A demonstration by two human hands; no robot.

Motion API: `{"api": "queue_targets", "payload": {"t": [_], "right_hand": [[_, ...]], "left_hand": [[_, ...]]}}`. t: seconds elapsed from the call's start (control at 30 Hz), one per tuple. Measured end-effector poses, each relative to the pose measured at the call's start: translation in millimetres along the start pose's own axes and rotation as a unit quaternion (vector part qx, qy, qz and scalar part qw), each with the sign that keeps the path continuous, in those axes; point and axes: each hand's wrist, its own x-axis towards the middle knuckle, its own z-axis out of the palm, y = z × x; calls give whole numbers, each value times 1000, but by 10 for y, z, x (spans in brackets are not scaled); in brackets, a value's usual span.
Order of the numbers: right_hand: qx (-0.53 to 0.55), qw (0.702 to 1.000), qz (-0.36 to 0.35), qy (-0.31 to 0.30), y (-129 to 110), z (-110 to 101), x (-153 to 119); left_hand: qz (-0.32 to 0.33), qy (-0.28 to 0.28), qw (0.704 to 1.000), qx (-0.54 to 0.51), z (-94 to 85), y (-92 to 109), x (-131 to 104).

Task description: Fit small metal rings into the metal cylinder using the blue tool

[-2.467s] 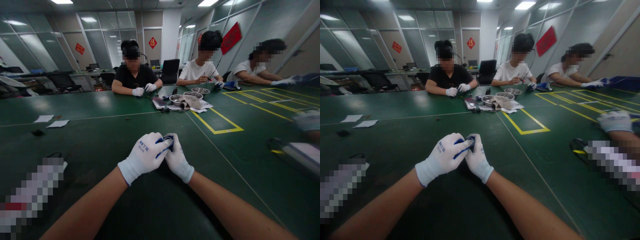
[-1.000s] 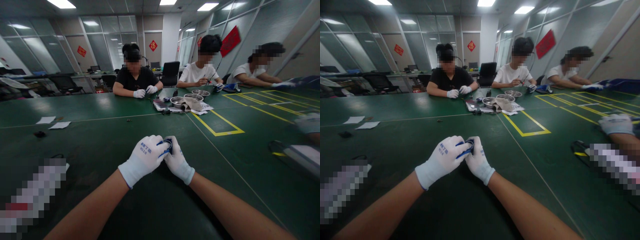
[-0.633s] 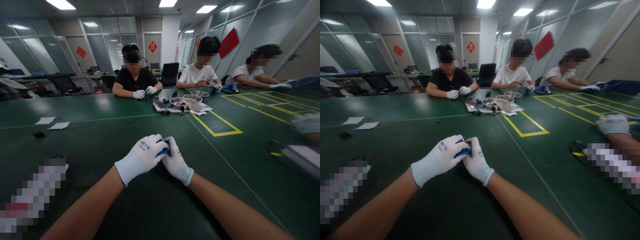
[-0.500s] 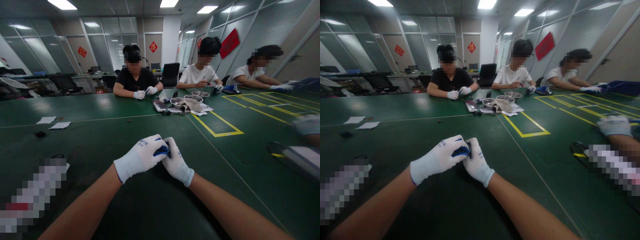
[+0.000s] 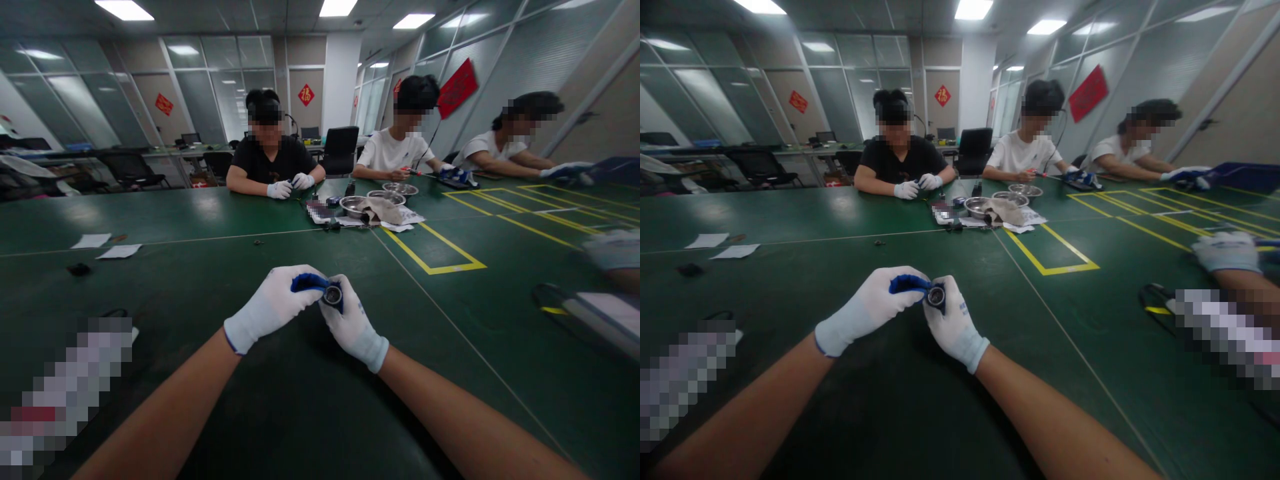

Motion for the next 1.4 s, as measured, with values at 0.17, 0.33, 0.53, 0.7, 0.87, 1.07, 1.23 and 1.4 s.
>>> {"api": "queue_targets", "payload": {"t": [0.17, 0.33, 0.53, 0.7, 0.87, 1.07, 1.23, 1.4], "right_hand": [[-1, 1000, 2, -19, 16, -13, -17], [-5, 1000, 0, -18, 45, 1, -29], [-7, 999, -20, -28, 67, 11, -34], [-26, 999, -31, -25, 57, 21, -42], [-18, 999, -15, -32, 57, 38, -44], [-35, 999, -31, -10, 77, 51, -51], [-45, 997, -7, 60, 105, 22, -18], [-49, 983, 57, 168, 156, -64, 90]], "left_hand": [[26, 4, 995, 91, 94, -19, -9], [11, -1, 995, 102, 147, 8, -16], [-38, -9, 988, 148, 169, 97, 0], [-100, 14, 974, 204, 245, 145, 3], [-99, 21, 967, 233, 317, 129, -15], [-150, 105, 964, 193, 353, 108, 24], [-146, 115, 981, 60, 309, -141, 100], [-141, 45, 975, 163, 329, -470, 76]]}}
